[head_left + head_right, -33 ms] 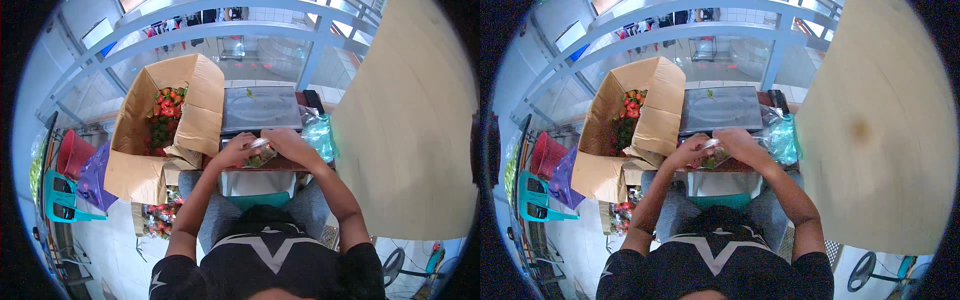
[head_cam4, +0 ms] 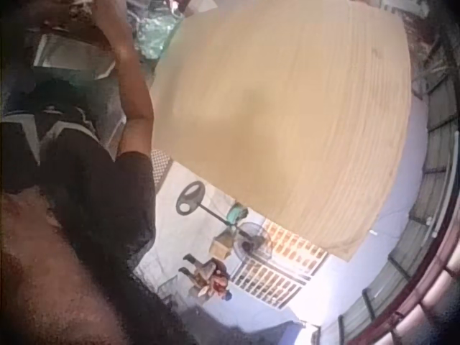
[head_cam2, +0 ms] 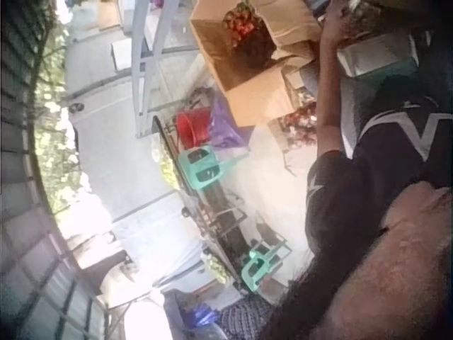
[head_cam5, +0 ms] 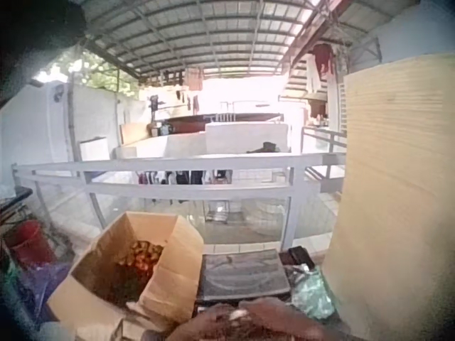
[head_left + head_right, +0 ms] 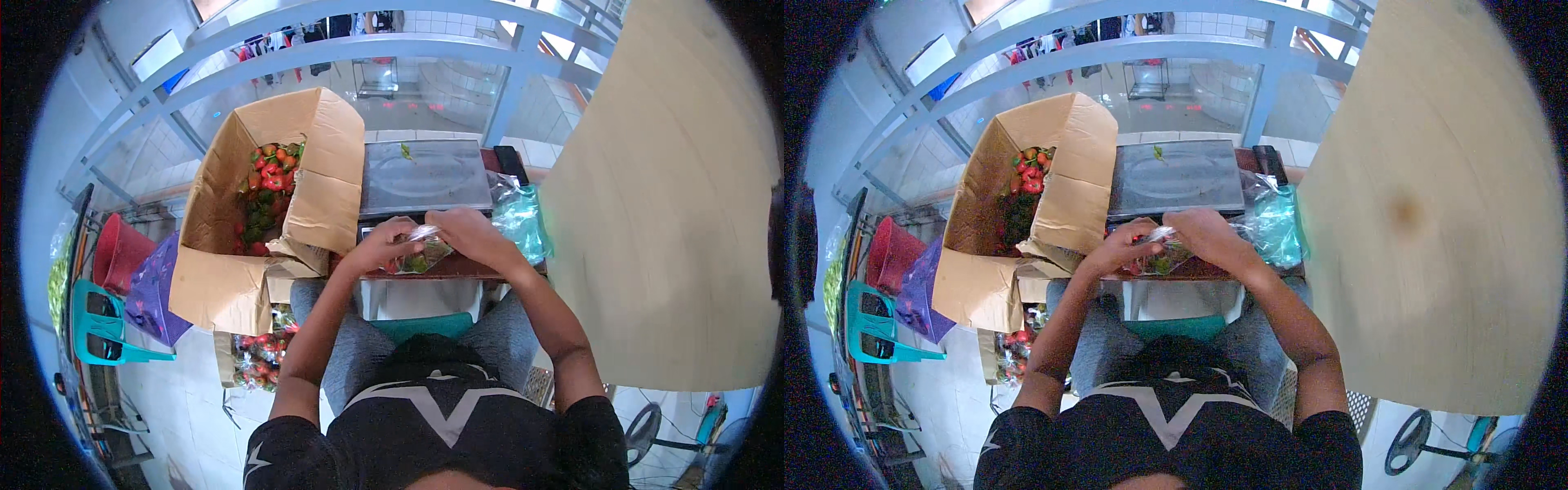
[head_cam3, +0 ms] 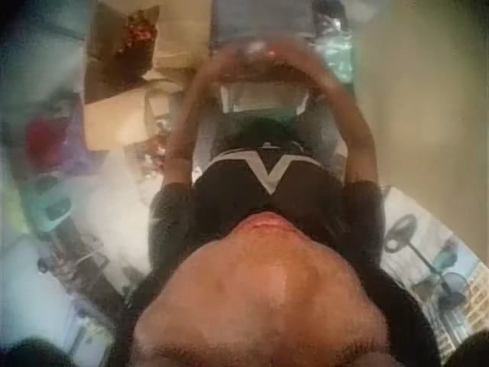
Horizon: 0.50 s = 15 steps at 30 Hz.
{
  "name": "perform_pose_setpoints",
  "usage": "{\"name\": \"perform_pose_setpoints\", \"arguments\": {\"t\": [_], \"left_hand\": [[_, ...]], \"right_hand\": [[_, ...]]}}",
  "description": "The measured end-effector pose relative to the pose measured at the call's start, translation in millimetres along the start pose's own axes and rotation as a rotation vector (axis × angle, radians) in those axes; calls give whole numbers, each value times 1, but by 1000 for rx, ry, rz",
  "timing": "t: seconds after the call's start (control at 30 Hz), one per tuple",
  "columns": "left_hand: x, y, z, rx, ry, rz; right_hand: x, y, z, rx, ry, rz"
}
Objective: The person weighs peppers from a cardboard box on a digital scale, transfers the peppers into a plastic bag, and ties the bag closed by hand.
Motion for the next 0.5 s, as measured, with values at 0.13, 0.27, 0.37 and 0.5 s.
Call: {"name": "perform_pose_setpoints", "arguments": {"t": [0.13,0.27,0.37,0.5], "left_hand": [[-14,-10,2,-86,335,7],[-12,-13,2,-171,230,-115],[-16,-22,4,-273,250,-295],[-42,-33,20,-440,468,-460]], "right_hand": [[10,-6,2,61,-21,-122],[2,-4,17,111,76,-107],[0,-11,32,53,77,-82],[4,-26,57,46,184,-174]]}}
Point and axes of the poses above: each hand's wrist, its own z-axis away from the middle knuckle, its own y-axis out of the palm, x = y × z, the point moved 9 cm from there along -z, towards the middle knuckle, and after that the axes turned 7 degrees about -z, right-handed, at the moved point
